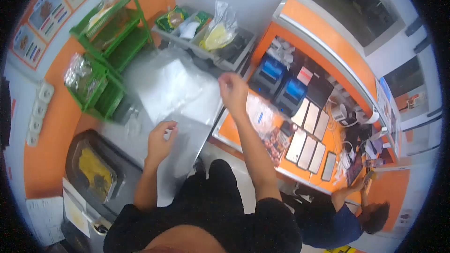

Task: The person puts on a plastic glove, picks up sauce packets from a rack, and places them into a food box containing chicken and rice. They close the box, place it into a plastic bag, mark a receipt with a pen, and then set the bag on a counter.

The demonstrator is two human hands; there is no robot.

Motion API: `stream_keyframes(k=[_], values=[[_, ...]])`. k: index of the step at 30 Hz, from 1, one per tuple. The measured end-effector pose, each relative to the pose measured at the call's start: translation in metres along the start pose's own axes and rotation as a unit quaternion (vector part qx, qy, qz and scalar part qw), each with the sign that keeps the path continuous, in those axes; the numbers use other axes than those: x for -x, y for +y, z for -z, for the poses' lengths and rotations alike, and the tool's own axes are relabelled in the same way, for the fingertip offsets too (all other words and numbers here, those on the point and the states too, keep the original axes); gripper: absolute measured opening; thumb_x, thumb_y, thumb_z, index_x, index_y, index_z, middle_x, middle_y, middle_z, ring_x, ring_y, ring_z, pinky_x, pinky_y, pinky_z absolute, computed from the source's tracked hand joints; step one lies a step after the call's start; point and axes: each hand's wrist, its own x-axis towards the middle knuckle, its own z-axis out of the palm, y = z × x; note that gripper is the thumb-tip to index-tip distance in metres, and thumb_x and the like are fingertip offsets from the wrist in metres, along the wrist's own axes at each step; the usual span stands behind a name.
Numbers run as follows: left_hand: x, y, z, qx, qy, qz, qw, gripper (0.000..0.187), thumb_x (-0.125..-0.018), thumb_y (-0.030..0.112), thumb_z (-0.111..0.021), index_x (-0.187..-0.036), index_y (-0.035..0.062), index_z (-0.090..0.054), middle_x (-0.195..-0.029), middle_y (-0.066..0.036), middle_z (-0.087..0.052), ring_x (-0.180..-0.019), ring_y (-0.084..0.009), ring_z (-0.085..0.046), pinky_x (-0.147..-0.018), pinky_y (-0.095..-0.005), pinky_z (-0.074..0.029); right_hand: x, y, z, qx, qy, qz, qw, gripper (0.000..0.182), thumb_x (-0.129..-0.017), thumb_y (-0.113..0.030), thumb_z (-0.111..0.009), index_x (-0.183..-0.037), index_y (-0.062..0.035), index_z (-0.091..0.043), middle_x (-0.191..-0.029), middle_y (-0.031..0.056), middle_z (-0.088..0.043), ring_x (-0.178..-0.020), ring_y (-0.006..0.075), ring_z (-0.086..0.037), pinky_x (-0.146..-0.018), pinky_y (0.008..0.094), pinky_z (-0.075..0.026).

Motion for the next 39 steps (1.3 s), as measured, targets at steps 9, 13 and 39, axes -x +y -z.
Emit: stream_keyframes(k=[9, 13, 39], values=[[-0.246, 0.025, -0.116, -0.038, 0.117, -0.138, 0.983, 0.038, -0.085, 0.017, -0.071, -0.121, 0.0086, -0.062, -0.122, -0.013, -0.059, -0.117, -0.0332, -0.054, -0.094, -0.043, -0.045, -0.308, 0.072, -0.079, 0.327, 0.085, 0.118, 0.934, 0.032, -0.081, -0.015, -0.07, -0.11, -0.0024, -0.064, -0.12, 0.0187, -0.061, -0.117, 0.0379, -0.054, -0.093, 0.0432, -0.047], [-0.28, 0.029, -0.177, -0.155, 0.011, -0.129, 0.979, 0.047, -0.085, 0.026, -0.071, -0.128, 0.009, -0.06, -0.134, -0.018, -0.051, -0.124, -0.04, -0.047, -0.105, -0.05, -0.035, -0.325, 0.052, -0.033, -0.029, -0.055, 0.134, 0.989, 0.024, -0.09, -0.021, -0.062, -0.102, -0.0013, -0.067, -0.092, 0.0167, -0.07, -0.093, 0.0294, -0.068, -0.085, 0.0405, -0.051], [0.408, 0.097, 0.097, 0.327, 0.61, 0.154, 0.706, 0.012, -0.092, 0.006, -0.066, -0.103, 0.0015, -0.063, -0.092, -0.003, -0.067, -0.085, -0.0114, -0.064, -0.076, -0.0269, -0.051, 0.328, -0.323, -0.062, -0.369, -0.679, 0.399, 0.494, 0.023, -0.075, 0.002, -0.069, -0.096, -0.0074, -0.073, -0.101, 0.0119, -0.066, -0.077, 0.0258, -0.067, -0.065, 0.0317, -0.053]])
